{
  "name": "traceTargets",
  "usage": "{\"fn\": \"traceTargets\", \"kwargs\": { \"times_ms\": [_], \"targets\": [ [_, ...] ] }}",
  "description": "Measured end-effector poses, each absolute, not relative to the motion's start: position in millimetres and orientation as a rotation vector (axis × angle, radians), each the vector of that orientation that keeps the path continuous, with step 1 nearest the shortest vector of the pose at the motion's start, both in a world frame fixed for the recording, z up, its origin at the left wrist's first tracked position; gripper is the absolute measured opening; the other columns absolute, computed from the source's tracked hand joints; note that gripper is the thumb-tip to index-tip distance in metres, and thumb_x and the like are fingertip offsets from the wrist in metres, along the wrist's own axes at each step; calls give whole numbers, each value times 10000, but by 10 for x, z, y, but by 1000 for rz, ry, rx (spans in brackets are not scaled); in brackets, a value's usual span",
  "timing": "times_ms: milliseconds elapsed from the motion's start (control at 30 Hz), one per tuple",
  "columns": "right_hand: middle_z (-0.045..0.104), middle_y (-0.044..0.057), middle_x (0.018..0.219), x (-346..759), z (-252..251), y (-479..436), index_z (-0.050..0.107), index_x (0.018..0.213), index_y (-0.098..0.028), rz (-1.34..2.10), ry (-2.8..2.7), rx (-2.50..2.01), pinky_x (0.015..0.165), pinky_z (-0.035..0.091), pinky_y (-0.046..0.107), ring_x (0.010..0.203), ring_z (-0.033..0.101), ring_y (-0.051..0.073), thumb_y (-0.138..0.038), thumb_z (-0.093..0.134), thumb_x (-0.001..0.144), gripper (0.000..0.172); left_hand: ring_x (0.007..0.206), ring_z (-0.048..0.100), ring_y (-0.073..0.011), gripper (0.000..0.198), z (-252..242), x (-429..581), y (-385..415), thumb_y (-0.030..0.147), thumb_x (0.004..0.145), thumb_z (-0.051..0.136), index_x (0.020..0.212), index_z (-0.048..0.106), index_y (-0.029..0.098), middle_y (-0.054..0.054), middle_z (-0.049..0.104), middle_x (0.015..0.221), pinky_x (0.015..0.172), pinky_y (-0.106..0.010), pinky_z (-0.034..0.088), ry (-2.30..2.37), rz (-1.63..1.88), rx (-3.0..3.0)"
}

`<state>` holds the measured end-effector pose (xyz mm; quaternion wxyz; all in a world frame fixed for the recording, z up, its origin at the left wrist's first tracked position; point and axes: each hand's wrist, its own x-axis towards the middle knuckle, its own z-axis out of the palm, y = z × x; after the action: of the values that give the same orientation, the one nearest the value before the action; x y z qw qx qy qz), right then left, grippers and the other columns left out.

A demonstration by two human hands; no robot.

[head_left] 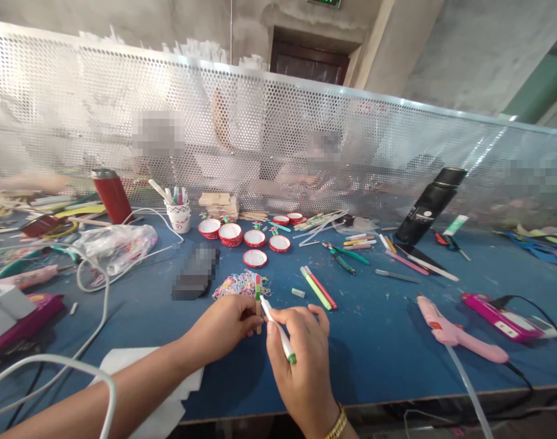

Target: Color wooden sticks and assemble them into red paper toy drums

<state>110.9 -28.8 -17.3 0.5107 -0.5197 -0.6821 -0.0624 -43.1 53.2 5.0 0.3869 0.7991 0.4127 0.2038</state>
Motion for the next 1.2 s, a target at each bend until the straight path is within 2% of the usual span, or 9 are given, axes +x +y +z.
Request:
{"fn": "traceTargets", "kwargs": {
  "times_ms": [633,800,1000,1200],
  "targets": [
    [637,-2,809,1112,-176,-284,597,960,-224,-153,-1636,-1287,964,341,413,791,595,168,-183,517,942,92,603,574,-142,178,44,-424,539,318,843,554,732,613,193,16,628,635,562,-232,390,1077,504,2040],
    [643,0,829,1111,-166,-285,597,979,-230,-141,-1654,-1244,999,322,429,819,601,169,-179,515,943,103,621,586,-147,175,33,-426,537,319,846,556,762,642,192,11,640,656,561,-227,399,1052,507,2029],
    [634,2,801,1114,-174,-283,598,952,-224,-151,-1632,-1288,972,338,425,794,593,174,-180,517,941,92,591,568,-136,180,30,-424,542,299,845,553,708,604,193,21,617,620,543,-220,384,1074,517,2038],
    [641,-1,827,1112,-165,-299,596,977,-233,-123,-1664,-1252,996,314,441,821,597,176,-176,520,940,102,617,588,-144,188,29,-433,537,321,858,554,760,651,193,11,642,654,557,-225,404,1050,516,2048]
  ]
}}
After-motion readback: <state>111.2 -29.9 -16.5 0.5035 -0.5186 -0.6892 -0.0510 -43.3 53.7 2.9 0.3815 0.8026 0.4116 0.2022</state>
